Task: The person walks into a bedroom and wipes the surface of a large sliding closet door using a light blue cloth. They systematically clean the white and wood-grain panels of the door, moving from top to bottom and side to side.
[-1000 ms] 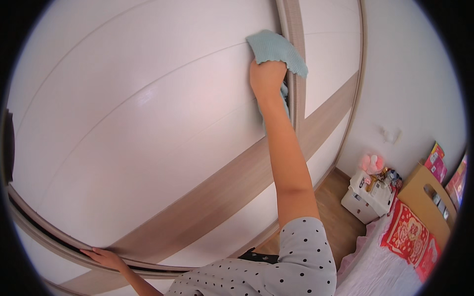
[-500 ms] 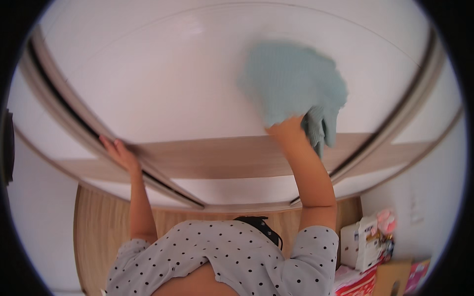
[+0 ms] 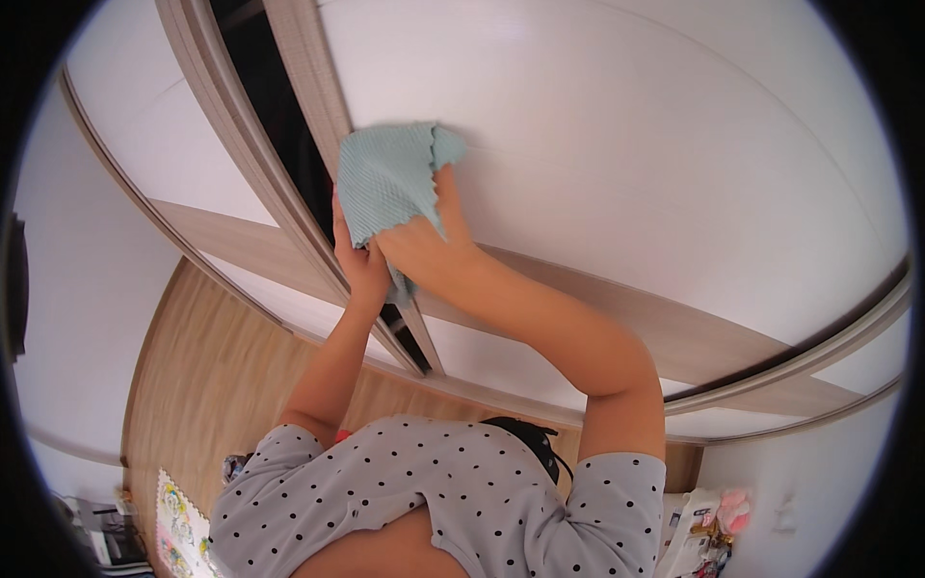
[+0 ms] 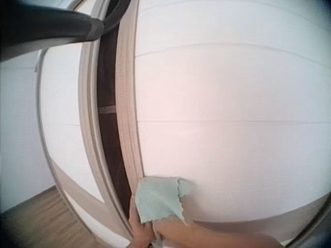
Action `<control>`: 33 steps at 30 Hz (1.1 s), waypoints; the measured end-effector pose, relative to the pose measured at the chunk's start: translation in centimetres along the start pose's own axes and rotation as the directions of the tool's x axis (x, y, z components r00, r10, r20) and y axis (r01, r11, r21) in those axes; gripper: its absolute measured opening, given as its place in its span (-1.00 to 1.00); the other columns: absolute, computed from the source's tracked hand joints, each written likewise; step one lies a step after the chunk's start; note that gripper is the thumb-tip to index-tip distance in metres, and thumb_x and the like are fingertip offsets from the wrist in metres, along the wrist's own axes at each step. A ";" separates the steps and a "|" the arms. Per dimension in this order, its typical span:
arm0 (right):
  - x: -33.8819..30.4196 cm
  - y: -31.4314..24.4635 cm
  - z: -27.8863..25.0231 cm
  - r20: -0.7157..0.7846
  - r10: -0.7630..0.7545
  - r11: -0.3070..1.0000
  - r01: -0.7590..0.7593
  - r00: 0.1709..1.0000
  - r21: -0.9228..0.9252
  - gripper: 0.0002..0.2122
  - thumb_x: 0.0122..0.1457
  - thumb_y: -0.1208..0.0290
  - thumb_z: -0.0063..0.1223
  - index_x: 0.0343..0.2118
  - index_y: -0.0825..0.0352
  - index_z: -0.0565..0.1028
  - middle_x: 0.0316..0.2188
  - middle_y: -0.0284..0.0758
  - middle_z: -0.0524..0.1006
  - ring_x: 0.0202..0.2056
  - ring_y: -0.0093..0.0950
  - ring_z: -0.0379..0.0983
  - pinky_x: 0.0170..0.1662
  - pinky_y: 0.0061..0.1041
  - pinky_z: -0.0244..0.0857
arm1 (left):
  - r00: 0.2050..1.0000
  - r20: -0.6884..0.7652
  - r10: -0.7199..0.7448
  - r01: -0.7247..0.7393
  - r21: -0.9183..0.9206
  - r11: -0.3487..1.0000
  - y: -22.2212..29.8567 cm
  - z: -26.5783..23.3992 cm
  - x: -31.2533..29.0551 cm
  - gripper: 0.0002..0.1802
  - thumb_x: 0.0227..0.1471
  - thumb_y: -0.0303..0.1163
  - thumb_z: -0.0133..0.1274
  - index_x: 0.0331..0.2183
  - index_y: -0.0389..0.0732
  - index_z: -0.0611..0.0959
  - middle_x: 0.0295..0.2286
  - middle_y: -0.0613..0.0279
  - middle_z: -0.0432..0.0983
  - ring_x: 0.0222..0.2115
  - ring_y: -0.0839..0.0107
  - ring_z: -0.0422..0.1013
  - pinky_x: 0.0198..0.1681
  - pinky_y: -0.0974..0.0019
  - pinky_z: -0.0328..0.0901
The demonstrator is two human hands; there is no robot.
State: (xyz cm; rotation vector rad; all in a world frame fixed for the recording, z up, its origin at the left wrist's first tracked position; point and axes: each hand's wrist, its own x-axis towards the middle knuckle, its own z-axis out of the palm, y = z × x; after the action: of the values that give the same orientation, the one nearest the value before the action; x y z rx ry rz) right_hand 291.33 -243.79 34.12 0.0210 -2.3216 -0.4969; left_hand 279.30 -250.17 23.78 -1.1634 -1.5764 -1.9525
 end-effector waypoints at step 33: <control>-7.3 4.8 -10.1 -0.636 0.717 0.675 -0.514 0.286 0.530 -0.64 0.08 0.53 -0.03 -0.02 0.39 0.32 -0.14 -0.24 0.37 -0.15 -0.42 0.30 -0.11 -0.46 0.20 | 0.965 0.044 0.258 -0.261 0.176 0.949 2.8 0.6 0.8 -0.47 -0.01 -0.62 0.00 0.05 -0.30 0.32 0.11 -0.21 -0.03 0.09 -0.05 0.09 0.09 0.07 0.11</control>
State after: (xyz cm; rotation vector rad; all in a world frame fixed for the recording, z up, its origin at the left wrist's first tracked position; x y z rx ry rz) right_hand 304.08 -241.63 37.39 -0.4636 -1.2395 0.2067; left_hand 281.08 -250.35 26.16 -1.2474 -1.4887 -1.6010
